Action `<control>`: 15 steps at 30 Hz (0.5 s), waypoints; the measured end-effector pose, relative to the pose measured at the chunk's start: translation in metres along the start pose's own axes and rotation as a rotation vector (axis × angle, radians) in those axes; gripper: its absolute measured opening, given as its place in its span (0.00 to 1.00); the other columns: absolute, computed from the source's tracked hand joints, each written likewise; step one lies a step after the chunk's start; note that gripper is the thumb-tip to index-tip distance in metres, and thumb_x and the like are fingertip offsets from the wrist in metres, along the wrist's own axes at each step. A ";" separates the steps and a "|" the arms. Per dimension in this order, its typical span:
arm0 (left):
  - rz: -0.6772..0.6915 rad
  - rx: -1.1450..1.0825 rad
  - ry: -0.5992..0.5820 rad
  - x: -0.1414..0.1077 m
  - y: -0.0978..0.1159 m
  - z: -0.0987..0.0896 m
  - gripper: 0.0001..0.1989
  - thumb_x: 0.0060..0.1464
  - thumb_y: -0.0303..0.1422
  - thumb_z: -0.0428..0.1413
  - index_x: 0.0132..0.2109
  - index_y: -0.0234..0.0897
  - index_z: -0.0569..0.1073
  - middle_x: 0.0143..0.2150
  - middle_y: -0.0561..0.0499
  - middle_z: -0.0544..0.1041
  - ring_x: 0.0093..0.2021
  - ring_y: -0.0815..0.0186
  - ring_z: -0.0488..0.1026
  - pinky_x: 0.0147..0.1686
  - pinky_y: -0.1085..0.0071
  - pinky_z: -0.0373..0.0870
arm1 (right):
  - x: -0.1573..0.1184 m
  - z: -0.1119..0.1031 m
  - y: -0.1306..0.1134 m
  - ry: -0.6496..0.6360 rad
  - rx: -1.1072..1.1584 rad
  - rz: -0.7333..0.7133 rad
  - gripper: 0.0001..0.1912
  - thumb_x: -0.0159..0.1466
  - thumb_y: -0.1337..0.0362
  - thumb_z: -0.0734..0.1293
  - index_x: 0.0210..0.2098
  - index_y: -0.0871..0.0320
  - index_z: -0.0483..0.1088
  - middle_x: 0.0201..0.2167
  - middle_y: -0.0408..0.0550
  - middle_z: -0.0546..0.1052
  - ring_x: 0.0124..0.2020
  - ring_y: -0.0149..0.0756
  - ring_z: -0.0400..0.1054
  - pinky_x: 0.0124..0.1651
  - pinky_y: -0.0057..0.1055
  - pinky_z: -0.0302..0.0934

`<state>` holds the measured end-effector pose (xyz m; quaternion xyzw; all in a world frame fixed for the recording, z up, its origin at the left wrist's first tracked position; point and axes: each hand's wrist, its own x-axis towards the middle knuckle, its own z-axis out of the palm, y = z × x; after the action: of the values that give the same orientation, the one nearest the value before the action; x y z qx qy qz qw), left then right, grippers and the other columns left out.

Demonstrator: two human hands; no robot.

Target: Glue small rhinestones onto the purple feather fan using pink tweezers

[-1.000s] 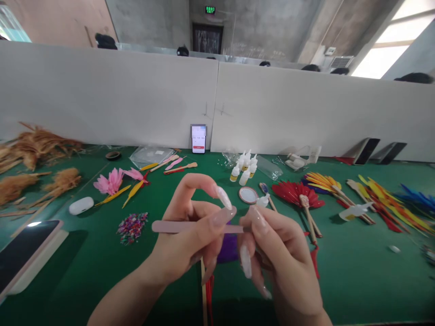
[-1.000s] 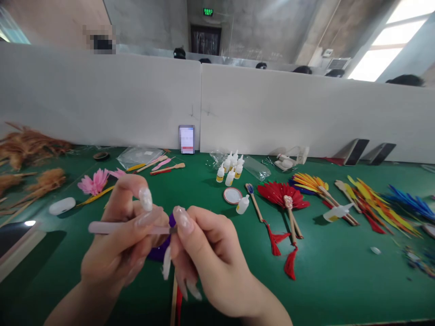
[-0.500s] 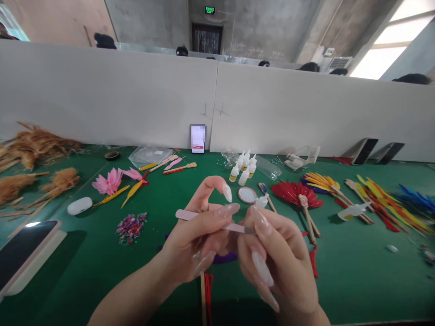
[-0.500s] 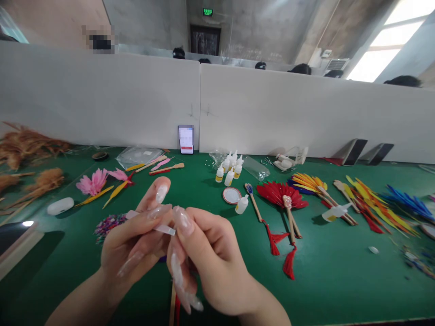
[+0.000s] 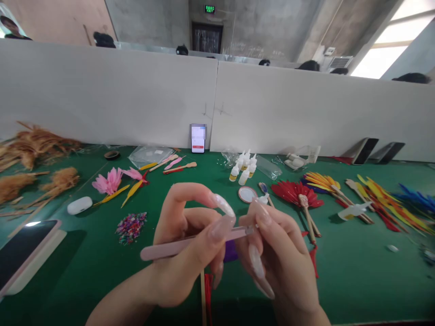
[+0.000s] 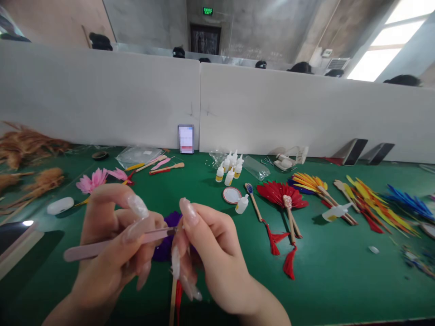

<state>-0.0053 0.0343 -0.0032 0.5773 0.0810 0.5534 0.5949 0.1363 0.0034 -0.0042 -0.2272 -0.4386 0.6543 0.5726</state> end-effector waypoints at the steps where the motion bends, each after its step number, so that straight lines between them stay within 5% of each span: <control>1: 0.013 0.034 -0.006 0.000 0.001 0.000 0.08 0.70 0.29 0.51 0.50 0.50 0.67 0.21 0.63 0.66 0.15 0.77 0.59 0.17 0.85 0.60 | 0.000 0.000 0.000 0.006 -0.003 0.000 0.24 0.75 0.51 0.58 0.25 0.56 0.65 0.13 0.35 0.60 0.11 0.22 0.47 0.14 0.22 0.43; 8: 0.223 0.349 0.200 -0.003 0.007 0.009 0.11 0.61 0.24 0.60 0.46 0.47 0.75 0.23 0.62 0.70 0.15 0.74 0.65 0.15 0.78 0.65 | -0.003 0.003 -0.003 0.091 -0.138 -0.008 0.25 0.75 0.52 0.59 0.25 0.57 0.65 0.14 0.38 0.64 0.13 0.23 0.53 0.16 0.21 0.47; 12: 0.187 0.579 0.230 -0.014 0.013 0.007 0.12 0.56 0.24 0.63 0.44 0.47 0.77 0.23 0.60 0.71 0.19 0.71 0.66 0.16 0.75 0.65 | -0.004 0.006 -0.009 0.097 -0.289 -0.002 0.27 0.74 0.50 0.59 0.22 0.56 0.62 0.14 0.39 0.63 0.15 0.24 0.53 0.15 0.21 0.47; 15: 0.285 0.681 0.241 -0.019 0.011 0.006 0.13 0.54 0.22 0.64 0.42 0.47 0.80 0.23 0.59 0.70 0.19 0.71 0.61 0.18 0.72 0.64 | -0.005 0.007 -0.009 0.129 -0.314 -0.033 0.28 0.75 0.51 0.59 0.21 0.56 0.62 0.14 0.40 0.64 0.15 0.23 0.53 0.15 0.21 0.46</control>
<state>-0.0146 0.0133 -0.0031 0.6779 0.2486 0.6359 0.2724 0.1372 -0.0038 0.0061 -0.3481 -0.5015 0.5523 0.5677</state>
